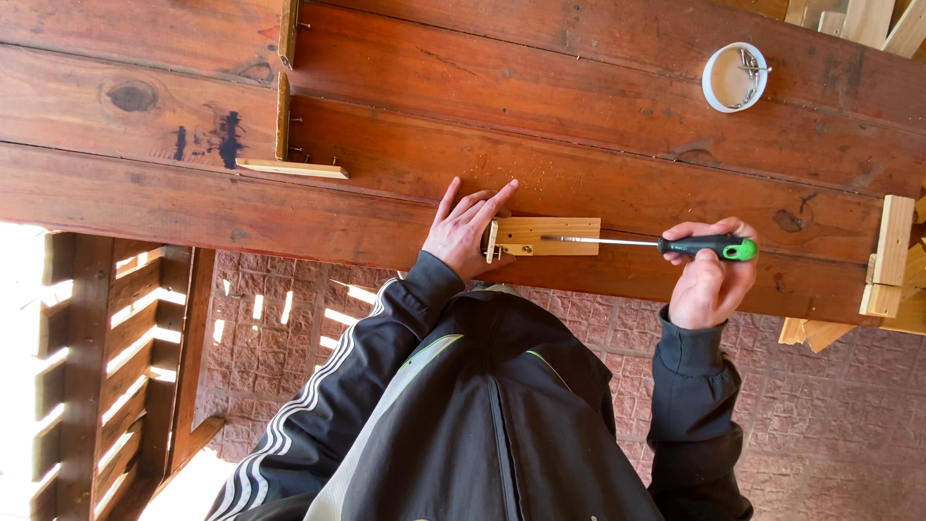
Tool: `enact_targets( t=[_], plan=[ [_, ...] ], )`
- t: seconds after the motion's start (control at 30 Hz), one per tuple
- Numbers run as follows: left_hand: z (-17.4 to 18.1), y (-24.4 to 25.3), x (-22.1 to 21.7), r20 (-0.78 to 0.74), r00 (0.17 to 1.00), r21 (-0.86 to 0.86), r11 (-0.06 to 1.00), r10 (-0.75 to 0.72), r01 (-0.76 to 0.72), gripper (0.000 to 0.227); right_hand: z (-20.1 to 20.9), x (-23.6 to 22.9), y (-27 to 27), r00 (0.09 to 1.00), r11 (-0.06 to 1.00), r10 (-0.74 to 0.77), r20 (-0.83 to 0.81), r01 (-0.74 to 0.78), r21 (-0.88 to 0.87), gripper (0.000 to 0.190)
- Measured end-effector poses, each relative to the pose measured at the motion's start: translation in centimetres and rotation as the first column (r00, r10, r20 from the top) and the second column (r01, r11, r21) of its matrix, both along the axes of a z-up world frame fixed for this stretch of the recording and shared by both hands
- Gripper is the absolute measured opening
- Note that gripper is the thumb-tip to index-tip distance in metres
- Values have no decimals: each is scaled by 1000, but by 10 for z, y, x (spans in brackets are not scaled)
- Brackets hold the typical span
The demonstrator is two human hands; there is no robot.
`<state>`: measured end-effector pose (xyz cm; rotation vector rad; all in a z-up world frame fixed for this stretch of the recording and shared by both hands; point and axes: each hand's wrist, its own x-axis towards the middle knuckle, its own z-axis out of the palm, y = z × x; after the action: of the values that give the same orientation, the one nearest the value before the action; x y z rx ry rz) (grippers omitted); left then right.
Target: The person assembles small wooden pieces by attaching metal brackets using a screwdriver. They pick up screws from a container, position the brackets on the wood, and tighten the screws to secure the components.
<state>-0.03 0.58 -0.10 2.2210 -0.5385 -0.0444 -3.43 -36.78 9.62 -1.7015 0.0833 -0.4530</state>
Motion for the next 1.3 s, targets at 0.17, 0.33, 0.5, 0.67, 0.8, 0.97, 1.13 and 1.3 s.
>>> enact_targets(
  t=[0.17, 0.33, 0.5, 0.67, 0.8, 0.97, 1.13, 1.3],
  plan=[
    [1, 0, 0, 3, 1000, 11, 1000, -5, 5, 139, 13, 0, -4, 987, 984, 161, 25, -163, 68, 42],
    [2, 1, 1, -7, 1000, 1, 1000, -13, 13, 138, 25, 2, 6, 969, 967, 243, 44, -246, 72, 42],
    [-3, 0, 1, -8, 1000, 7, 1000, -11, 11, 141, 31, 5, 16, 958, 957, 282, 59, -286, 58, 41],
    [-4, 0, 3, -8, 1000, -3, 1000, -10, 10, 143, 32, 7, 20, 954, 954, 296, 54, -298, 39, 43],
    [-3, 0, 1, -8, 1000, -9, 1000, -6, 6, 142, 32, 7, 22, 952, 953, 303, 55, -304, 18, 42],
    [-6, 0, 1, -2, 1000, 4, 1000, -10, 10, 145, 44, 4, 30, 940, 941, 333, 67, -328, -78, 36],
    [-4, 0, 1, -8, 1000, 7, 1000, -11, 11, 144, 104, -2, 44, 850, 761, 519, -92, -508, -403, 29],
    [2, -1, -1, 80, 997, 108, 994, -4, -5, 139, 190, 12, 78, 554, 116, 751, -358, -646, -755, 32]
  ],
)
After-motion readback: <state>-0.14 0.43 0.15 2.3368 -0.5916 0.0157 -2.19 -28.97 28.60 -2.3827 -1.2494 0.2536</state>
